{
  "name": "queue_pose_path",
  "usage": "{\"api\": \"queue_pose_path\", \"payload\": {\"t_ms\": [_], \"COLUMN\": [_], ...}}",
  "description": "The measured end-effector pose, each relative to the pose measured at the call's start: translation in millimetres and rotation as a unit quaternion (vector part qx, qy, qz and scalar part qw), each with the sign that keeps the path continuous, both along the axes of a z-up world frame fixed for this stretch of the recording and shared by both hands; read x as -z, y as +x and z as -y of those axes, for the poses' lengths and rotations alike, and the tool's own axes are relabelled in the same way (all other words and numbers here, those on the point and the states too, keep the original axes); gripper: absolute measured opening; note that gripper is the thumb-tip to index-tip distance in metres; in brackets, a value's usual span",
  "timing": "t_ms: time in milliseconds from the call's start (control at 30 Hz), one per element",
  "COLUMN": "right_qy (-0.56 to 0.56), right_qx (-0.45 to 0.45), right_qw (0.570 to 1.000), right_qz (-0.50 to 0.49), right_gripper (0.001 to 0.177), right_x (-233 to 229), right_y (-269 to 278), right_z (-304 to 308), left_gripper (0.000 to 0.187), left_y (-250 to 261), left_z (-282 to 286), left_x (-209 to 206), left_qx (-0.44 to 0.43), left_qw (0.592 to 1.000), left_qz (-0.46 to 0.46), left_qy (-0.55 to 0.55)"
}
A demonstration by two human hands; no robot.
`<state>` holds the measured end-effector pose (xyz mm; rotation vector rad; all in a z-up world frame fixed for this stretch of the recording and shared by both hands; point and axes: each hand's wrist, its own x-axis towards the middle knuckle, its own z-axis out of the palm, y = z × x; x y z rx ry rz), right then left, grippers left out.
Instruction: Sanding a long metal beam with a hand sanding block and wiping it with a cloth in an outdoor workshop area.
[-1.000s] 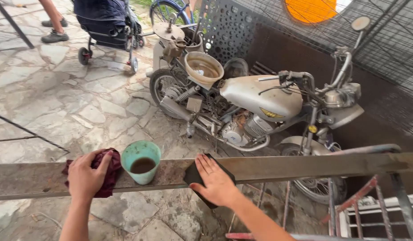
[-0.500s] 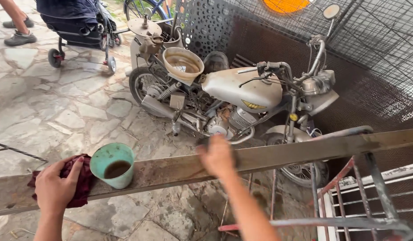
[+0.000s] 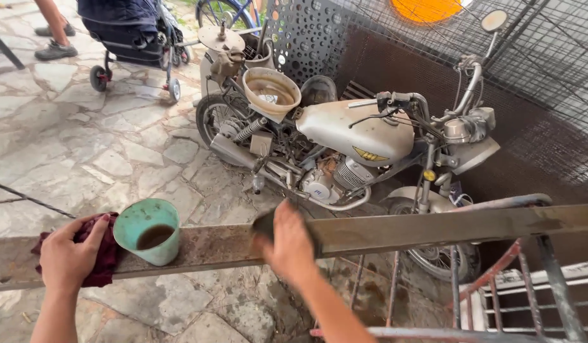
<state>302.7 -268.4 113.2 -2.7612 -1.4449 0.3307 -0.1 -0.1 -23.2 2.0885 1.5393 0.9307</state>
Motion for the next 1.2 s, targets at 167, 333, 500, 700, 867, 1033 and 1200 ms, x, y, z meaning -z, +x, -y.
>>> {"api": "queue_pose_path", "payload": {"t_ms": [167, 333, 500, 700, 867, 1033, 1200], "right_qy": [0.072, 0.003, 0.19, 0.105, 0.142, 0.014, -0.044], "right_qx": [0.02, -0.006, -0.23, -0.026, -0.207, -0.045, -0.07], "right_qw": [0.997, 0.998, 0.954, 0.993, 0.968, 0.994, 0.996], "right_qz": [0.031, 0.065, 0.016, 0.055, -0.012, 0.094, -0.034], "right_gripper": [0.092, 0.081, 0.107, 0.104, 0.114, 0.087, 0.09], "right_x": [33, 18, 64, 35, 66, 47, 3], "right_y": [48, 37, 1, 38, -4, 61, -40], "right_z": [64, 9, 38, 16, 48, 22, -10], "left_gripper": [0.045, 0.046, 0.051, 0.048, 0.051, 0.049, 0.047], "left_y": [9, 10, 10, 12, 11, 9, 10], "left_z": [-2, 4, -2, 5, 5, 2, 7], "left_x": [-4, -8, -10, -16, -17, -12, -10], "left_qx": [-0.071, -0.046, -0.046, -0.055, -0.057, -0.041, -0.03], "left_qw": [0.995, 0.998, 0.997, 0.996, 0.996, 0.998, 0.999], "left_qz": [-0.014, -0.027, -0.049, -0.04, -0.035, -0.027, -0.011], "left_qy": [-0.071, -0.04, -0.033, -0.051, -0.058, -0.032, -0.017]}}
